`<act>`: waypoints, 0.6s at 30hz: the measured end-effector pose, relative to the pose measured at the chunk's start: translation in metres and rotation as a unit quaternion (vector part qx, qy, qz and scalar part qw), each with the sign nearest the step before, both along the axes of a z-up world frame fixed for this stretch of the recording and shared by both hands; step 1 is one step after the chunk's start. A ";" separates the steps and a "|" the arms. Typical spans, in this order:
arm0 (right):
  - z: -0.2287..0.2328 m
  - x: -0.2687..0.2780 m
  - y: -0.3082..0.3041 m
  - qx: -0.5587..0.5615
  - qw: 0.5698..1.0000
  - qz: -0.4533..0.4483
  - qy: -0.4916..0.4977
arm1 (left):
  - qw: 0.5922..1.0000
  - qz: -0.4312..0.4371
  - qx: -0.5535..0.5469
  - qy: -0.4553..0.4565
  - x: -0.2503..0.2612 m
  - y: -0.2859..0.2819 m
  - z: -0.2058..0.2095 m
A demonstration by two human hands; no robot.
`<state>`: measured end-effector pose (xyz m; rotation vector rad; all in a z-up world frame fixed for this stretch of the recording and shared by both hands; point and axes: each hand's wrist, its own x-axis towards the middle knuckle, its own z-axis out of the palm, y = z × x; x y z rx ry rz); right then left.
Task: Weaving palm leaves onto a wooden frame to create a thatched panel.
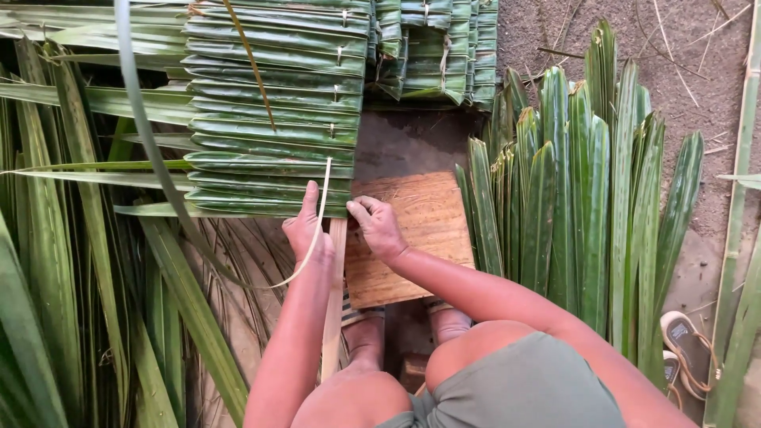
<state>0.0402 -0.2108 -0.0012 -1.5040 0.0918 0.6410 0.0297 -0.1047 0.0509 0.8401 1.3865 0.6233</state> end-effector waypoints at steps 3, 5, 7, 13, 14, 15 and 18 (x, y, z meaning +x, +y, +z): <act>0.021 0.008 0.005 0.027 0.999 -0.021 0.006 | 1.000 -0.008 -0.005 -0.002 -0.001 0.004 -0.002; 0.011 0.009 0.006 0.021 1.000 -0.019 0.002 | 1.000 -0.001 -0.008 -0.010 0.002 0.004 0.002; 0.025 0.012 0.006 0.011 1.000 -0.020 -0.005 | 1.000 -0.002 -0.008 -0.011 0.003 0.003 0.006; 0.037 0.012 0.011 -0.001 0.999 -0.042 -0.023 | 1.000 -0.013 -0.009 -0.011 0.007 -0.003 0.021; 0.036 0.012 0.013 0.007 0.998 -0.056 -0.024 | 1.000 -0.011 -0.010 -0.011 0.006 -0.006 0.019; 0.035 0.016 0.014 0.007 0.998 -0.055 -0.025 | 1.000 -0.010 -0.010 -0.012 0.009 -0.006 0.024; 0.034 0.021 0.015 0.010 0.998 -0.052 -0.034 | 1.000 -0.009 -0.009 -0.015 0.014 -0.006 0.040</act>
